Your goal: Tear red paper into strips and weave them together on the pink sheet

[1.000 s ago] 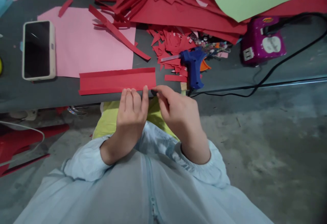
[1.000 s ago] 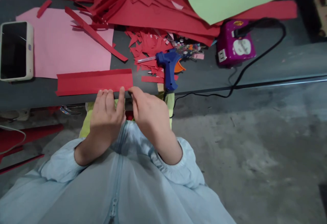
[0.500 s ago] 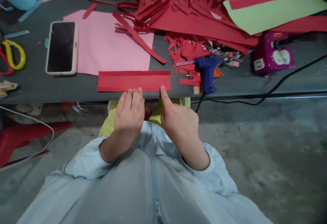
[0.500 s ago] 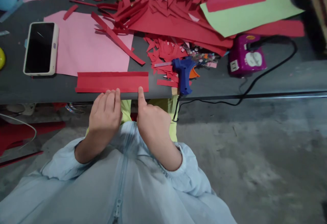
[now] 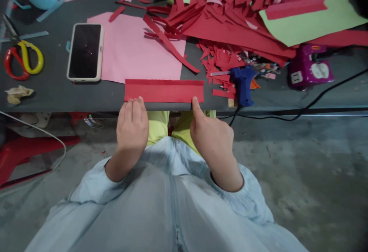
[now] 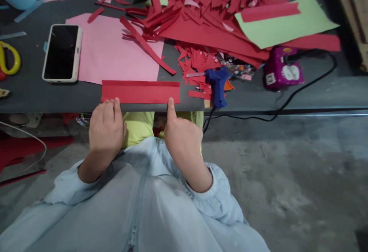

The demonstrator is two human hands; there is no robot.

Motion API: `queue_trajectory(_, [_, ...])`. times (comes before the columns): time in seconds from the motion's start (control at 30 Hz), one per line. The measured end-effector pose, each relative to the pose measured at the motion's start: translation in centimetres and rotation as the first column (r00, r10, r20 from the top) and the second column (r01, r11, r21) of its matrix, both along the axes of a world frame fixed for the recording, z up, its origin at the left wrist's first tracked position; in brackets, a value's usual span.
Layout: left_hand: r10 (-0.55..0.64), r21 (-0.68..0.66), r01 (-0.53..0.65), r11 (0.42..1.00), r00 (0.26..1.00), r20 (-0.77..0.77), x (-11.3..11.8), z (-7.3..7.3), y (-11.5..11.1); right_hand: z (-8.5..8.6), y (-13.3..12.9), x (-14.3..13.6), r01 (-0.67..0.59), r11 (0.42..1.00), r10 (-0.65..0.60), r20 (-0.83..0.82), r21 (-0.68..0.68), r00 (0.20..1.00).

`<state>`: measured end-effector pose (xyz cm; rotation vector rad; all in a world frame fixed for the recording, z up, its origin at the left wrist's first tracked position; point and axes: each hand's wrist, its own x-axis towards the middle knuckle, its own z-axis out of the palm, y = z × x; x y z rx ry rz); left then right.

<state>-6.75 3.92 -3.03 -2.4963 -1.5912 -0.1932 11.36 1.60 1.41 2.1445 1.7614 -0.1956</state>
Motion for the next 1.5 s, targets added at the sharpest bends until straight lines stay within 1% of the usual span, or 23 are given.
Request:
queue_trajectory(0.2, [0.054,-0.007,-0.054,0.999,0.996,0.066,-1.2,-0.3,0.4,0.0,0.3,-0.2,0.044,0.998,-0.043,0.006,-0.034,0.999])
queue_trajectory(0.27, [0.062,-0.012,-0.062,0.998,0.995,0.077,-0.9,-0.1,0.4,0.0,0.3,-0.2,0.041,0.998,-0.041,0.006,-0.036,0.999])
queue_trajectory(0.33, [0.065,-0.021,-0.063,0.998,0.995,0.081,-0.1,0.0,0.2,0.0,0.4,-0.3,0.034,0.999,-0.034,0.004,-0.035,0.999])
queue_trajectory(0.37, [0.033,-0.031,-0.031,0.999,0.996,0.084,0.5,0.1,0.2,0.1,0.4,-0.3,0.030,0.999,-0.030,0.004,-0.036,1.000])
queue_trajectory(0.43, [-0.082,-0.068,0.088,0.994,0.994,0.078,2.2,0.1,-0.1,0.2,0.5,-0.4,0.020,0.999,-0.020,0.004,-0.040,1.000])
queue_trajectory(0.47, [-0.140,-0.092,0.145,0.985,0.988,0.065,3.1,0.1,-0.1,0.2,0.5,-0.4,0.019,0.999,-0.019,0.004,-0.044,1.000])
queue_trajectory(0.53, [-0.214,-0.108,0.220,0.970,0.975,0.063,5.0,0.1,-0.2,0.3,0.5,-0.4,0.018,0.999,-0.018,0.000,-0.046,1.000])
queue_trajectory(0.6, [-0.271,-0.102,0.273,0.957,0.962,0.038,6.6,0.1,-0.1,0.3,0.5,-0.3,0.013,0.999,-0.013,-0.008,-0.038,1.000])
queue_trajectory(0.67, [-0.324,-0.113,0.323,0.940,0.946,0.013,7.7,0.2,0.0,0.2,0.5,-0.2,0.010,0.999,-0.010,-0.018,-0.031,1.000])
queue_trajectory(0.77, [-0.329,-0.135,0.328,0.935,0.944,0.010,8.2,0.3,0.2,0.2,0.4,0.2,0.012,0.999,-0.013,-0.037,-0.032,0.999])
queue_trajectory(0.93, [-0.241,-0.089,0.240,0.967,0.970,-0.006,7.5,0.2,-0.1,0.3,0.4,0.3,0.000,1.000,-0.001,-0.039,-0.030,0.999])
queue_trajectory(1.13, [-0.173,0.011,0.174,0.985,0.982,-0.081,5.4,0.0,-0.3,0.2,0.3,0.4,-0.008,1.000,0.008,-0.071,0.002,0.997])
queue_trajectory(1.3, [-0.145,0.049,0.146,0.988,0.989,-0.025,4.0,-0.1,-0.3,0.1,0.3,0.5,0.002,1.000,-0.003,-0.069,-0.013,0.998])
queue_trajectory(1.5, [-0.043,0.038,0.043,0.998,0.999,-0.008,2.5,-0.4,-0.3,0.0,0.3,0.5,0.006,1.000,-0.008,-0.045,-0.025,0.999])
